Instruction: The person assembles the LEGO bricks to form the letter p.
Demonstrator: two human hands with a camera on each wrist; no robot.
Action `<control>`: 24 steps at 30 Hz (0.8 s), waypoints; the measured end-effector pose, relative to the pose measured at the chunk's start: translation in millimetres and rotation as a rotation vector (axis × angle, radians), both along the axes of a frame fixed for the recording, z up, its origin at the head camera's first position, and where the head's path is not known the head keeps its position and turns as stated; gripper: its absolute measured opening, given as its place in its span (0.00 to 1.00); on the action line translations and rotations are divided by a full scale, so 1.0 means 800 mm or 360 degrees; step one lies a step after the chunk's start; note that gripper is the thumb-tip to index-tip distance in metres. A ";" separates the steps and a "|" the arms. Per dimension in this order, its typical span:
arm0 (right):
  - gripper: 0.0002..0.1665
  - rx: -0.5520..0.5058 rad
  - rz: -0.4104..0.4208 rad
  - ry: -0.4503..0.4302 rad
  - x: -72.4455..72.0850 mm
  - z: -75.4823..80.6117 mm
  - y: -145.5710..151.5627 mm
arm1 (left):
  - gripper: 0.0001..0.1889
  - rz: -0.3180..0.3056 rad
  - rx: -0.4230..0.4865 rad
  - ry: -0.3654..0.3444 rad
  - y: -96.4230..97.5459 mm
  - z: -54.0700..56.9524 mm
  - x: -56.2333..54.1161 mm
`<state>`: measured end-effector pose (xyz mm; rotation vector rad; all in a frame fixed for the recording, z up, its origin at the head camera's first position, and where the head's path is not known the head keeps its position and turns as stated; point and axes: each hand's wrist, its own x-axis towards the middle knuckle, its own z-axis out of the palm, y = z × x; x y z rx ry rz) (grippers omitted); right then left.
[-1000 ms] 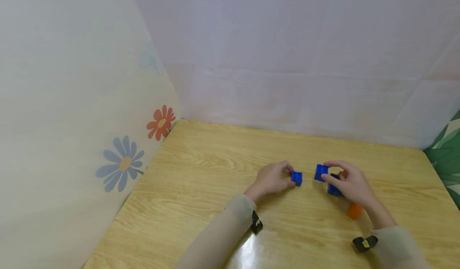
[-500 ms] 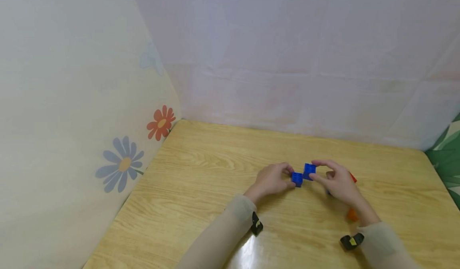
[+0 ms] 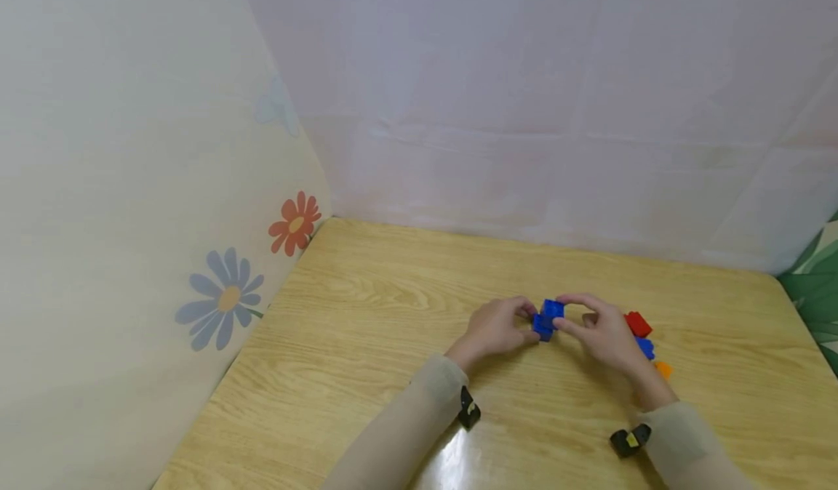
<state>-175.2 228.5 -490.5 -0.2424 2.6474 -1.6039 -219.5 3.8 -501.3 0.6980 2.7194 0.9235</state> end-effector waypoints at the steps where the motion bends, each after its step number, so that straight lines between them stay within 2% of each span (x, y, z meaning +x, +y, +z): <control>1: 0.26 -0.0008 -0.0002 -0.0006 0.000 0.000 0.000 | 0.20 -0.0001 -0.0003 0.0003 0.000 0.000 0.000; 12: 0.25 0.0024 0.0057 0.0055 -0.004 -0.008 -0.004 | 0.20 0.0007 -0.0007 0.0018 0.001 0.001 0.001; 24: 0.22 0.0111 0.0052 0.0144 -0.004 -0.007 -0.008 | 0.19 0.0009 0.0004 0.0002 0.002 0.000 0.001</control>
